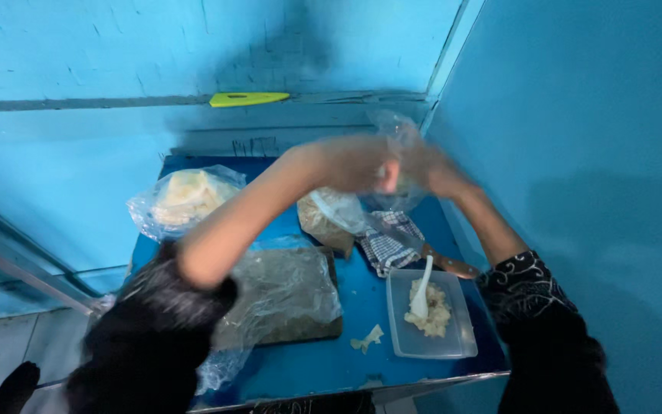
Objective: The person cuts a sheet of dough with a knife on a cutting board and places a piece into a plastic bag. The person then takes square pastry wrappers, spoons filling from a container, and folds the wrappers around the filling on the cutting board.
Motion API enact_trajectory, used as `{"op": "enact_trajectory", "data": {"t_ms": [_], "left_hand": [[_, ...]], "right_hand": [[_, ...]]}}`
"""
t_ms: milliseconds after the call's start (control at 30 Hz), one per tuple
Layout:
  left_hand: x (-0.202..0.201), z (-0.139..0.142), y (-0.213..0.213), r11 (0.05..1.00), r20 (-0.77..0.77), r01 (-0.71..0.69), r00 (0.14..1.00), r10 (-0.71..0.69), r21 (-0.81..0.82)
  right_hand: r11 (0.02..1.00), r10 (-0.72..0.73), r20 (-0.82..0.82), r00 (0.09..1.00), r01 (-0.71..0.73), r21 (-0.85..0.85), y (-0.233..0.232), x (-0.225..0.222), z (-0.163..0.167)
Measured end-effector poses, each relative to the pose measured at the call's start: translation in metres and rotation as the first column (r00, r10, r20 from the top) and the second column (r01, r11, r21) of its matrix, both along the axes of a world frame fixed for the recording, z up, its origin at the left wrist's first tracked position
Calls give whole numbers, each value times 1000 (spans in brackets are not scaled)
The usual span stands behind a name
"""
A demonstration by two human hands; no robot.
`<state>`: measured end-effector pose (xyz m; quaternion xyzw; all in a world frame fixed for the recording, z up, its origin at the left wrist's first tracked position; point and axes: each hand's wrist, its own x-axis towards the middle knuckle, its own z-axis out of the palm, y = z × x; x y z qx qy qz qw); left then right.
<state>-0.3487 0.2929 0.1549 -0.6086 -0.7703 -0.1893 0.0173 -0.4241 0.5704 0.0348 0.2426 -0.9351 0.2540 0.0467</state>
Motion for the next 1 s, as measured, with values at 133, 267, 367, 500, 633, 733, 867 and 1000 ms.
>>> {"op": "enact_trajectory", "data": {"t_ms": [133, 267, 367, 500, 633, 733, 867, 1000], "left_hand": [[162, 16, -101, 972, 510, 14, 853, 111, -235], [262, 18, -166, 987, 730, 162, 674, -114, 5], [265, -5, -172, 997, 790, 73, 611, -58, 17], [276, -44, -186, 999, 816, -39, 578, 13, 12], [315, -66, -229, 994, 811, -109, 582, 60, 5], [328, -74, -250, 991, 801, -136, 594, 70, 14], [342, -84, -264, 987, 775, -158, 627, 84, 21], [363, -97, -261, 982, 705, -188, 699, 118, 22]], "right_hand": [[909, 310, -56, 949, -279, 308, -16, -4, -7], [948, -82, -75, 994, 101, 302, -63, 20, 22], [912, -17, -54, 998, 37, 408, -110, 72, 44], [962, -7, -88, 996, 31, 270, -110, 167, 75], [927, -375, 132, 918, 367, 76, -56, 262, 83], [816, -575, 296, 763, 561, 138, -45, 321, 49], [731, -660, 292, 692, 681, 40, -62, 367, -10], [669, -743, 72, 666, 738, 80, -66, 378, -50]]}}
